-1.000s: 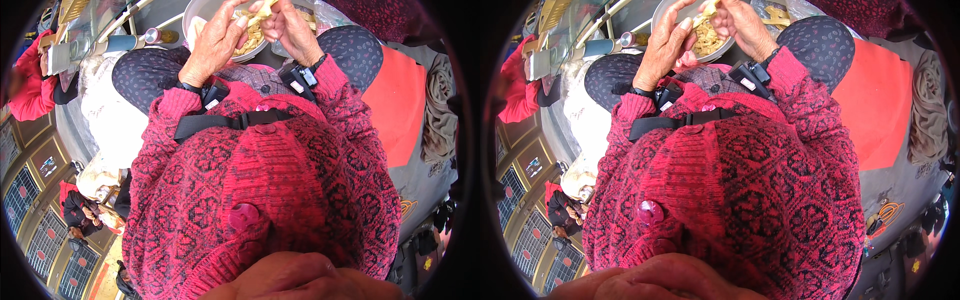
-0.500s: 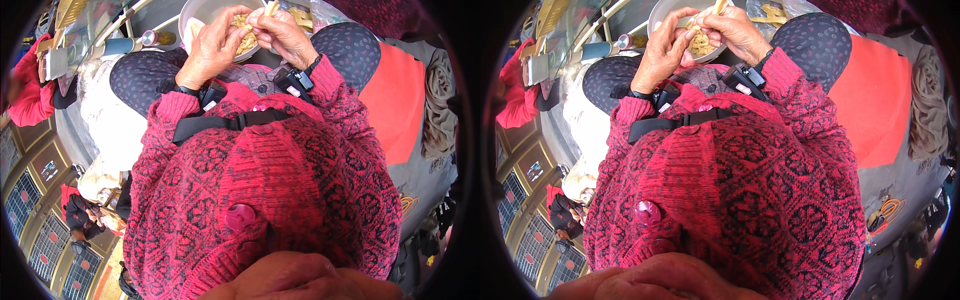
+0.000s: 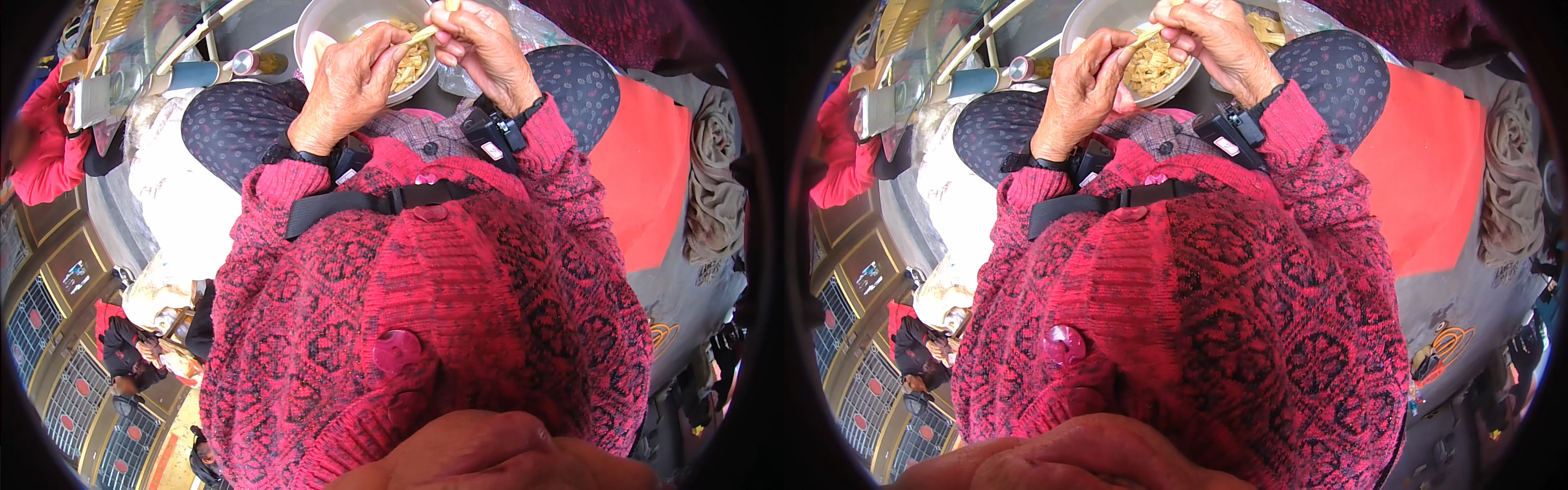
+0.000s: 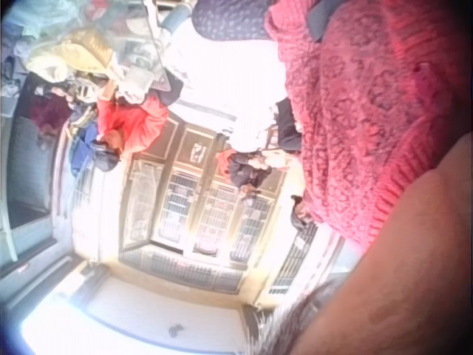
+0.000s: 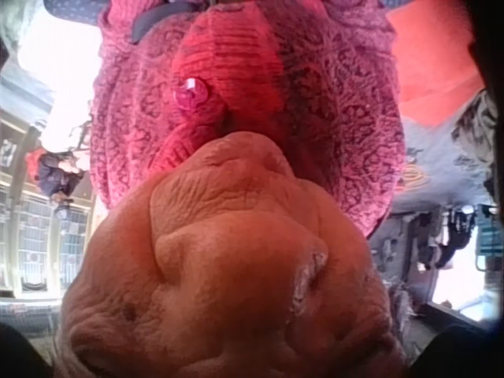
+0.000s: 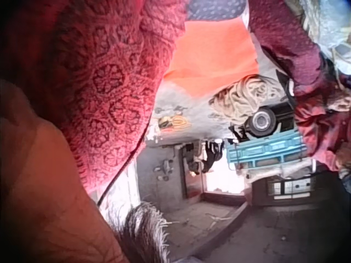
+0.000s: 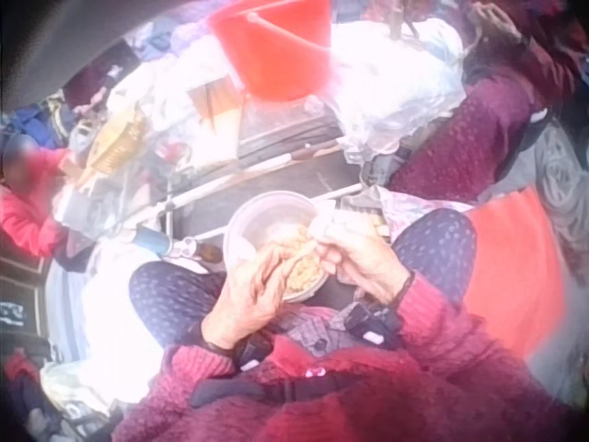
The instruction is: The person sits on the floor and repeatedly breaks flat, dry, yellow food pieces by hand into smaller fragments, dropping them into a white bowl held between the legs. The person occasionally picks up a white cloth and wipes the bowl's rim before resuming breaking.
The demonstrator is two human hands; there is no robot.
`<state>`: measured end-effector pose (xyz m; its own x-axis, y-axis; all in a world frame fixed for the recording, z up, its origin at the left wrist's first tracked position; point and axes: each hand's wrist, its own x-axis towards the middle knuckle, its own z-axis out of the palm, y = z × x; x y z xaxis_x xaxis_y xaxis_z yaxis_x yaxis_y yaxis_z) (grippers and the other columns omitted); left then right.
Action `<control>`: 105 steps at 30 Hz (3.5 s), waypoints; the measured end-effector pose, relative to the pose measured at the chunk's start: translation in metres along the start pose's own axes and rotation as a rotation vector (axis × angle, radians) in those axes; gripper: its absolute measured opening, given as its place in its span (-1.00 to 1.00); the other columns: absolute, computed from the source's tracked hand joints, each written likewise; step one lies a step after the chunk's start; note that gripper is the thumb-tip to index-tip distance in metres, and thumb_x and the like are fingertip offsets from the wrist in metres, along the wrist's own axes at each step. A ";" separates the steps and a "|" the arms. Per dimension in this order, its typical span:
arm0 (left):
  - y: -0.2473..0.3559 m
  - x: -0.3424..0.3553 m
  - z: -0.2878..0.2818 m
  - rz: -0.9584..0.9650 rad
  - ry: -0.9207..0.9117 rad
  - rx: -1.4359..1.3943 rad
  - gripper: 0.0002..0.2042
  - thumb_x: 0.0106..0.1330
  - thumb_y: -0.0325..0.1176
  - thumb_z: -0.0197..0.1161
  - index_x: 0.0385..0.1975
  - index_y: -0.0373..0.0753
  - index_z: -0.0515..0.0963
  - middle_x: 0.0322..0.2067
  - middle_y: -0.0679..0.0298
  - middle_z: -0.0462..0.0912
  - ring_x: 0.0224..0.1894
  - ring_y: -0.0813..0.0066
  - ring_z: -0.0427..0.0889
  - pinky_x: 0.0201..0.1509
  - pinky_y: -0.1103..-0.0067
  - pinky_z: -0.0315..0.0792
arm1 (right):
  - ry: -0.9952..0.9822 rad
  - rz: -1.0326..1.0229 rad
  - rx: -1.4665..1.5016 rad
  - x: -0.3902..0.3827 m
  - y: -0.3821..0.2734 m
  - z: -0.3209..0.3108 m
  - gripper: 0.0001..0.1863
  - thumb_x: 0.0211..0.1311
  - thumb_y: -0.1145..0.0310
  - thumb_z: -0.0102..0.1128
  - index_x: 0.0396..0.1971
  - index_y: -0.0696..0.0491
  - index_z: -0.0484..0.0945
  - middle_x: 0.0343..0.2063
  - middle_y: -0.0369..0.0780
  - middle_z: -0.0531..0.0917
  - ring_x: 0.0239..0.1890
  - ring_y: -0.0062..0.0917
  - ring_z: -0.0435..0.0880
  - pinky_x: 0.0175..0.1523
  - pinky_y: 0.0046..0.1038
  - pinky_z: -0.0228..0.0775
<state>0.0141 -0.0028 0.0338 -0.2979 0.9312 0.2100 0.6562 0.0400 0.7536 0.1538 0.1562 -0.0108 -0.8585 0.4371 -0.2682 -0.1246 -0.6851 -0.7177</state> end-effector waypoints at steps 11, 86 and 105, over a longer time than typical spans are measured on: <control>-0.003 0.005 -0.009 0.080 -0.002 0.046 -0.88 0.40 -0.46 0.24 -0.12 -0.26 0.60 -0.50 0.09 0.62 -0.47 0.16 0.66 -0.38 0.41 0.50 | -0.052 0.073 -0.040 -0.001 -0.002 0.013 -0.84 0.48 0.27 0.18 -0.21 0.06 0.53 -0.52 -0.40 0.49 -0.57 -0.77 0.39 -0.49 -0.66 0.24; -0.098 0.142 -0.131 0.055 0.308 -0.391 -0.84 0.34 -0.47 0.28 -0.13 -0.32 0.60 -0.25 0.34 0.64 -0.16 0.57 0.60 0.01 0.57 0.47 | -0.100 -0.326 -0.674 0.182 -0.085 0.098 -0.84 0.50 0.36 0.15 -0.31 0.10 0.56 -0.64 -0.33 0.58 -0.68 -0.73 0.50 -0.59 -0.67 0.28; -0.122 0.140 -0.110 0.028 0.342 -0.163 -0.90 0.42 -0.41 0.29 -0.21 -0.29 0.57 -0.34 0.42 0.61 -0.27 0.73 0.53 -0.14 0.69 0.44 | -0.059 -0.481 -0.887 0.157 -0.074 0.100 -0.87 0.41 0.41 0.30 -0.28 0.16 0.59 -0.55 -0.36 0.64 -0.58 -0.78 0.57 -0.48 -0.69 0.40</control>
<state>-0.1839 0.0833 0.0394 -0.5137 0.7555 0.4065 0.5565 -0.0672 0.8281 -0.0215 0.2175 0.0648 -0.8406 0.5069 0.1907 -0.0702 0.2473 -0.9664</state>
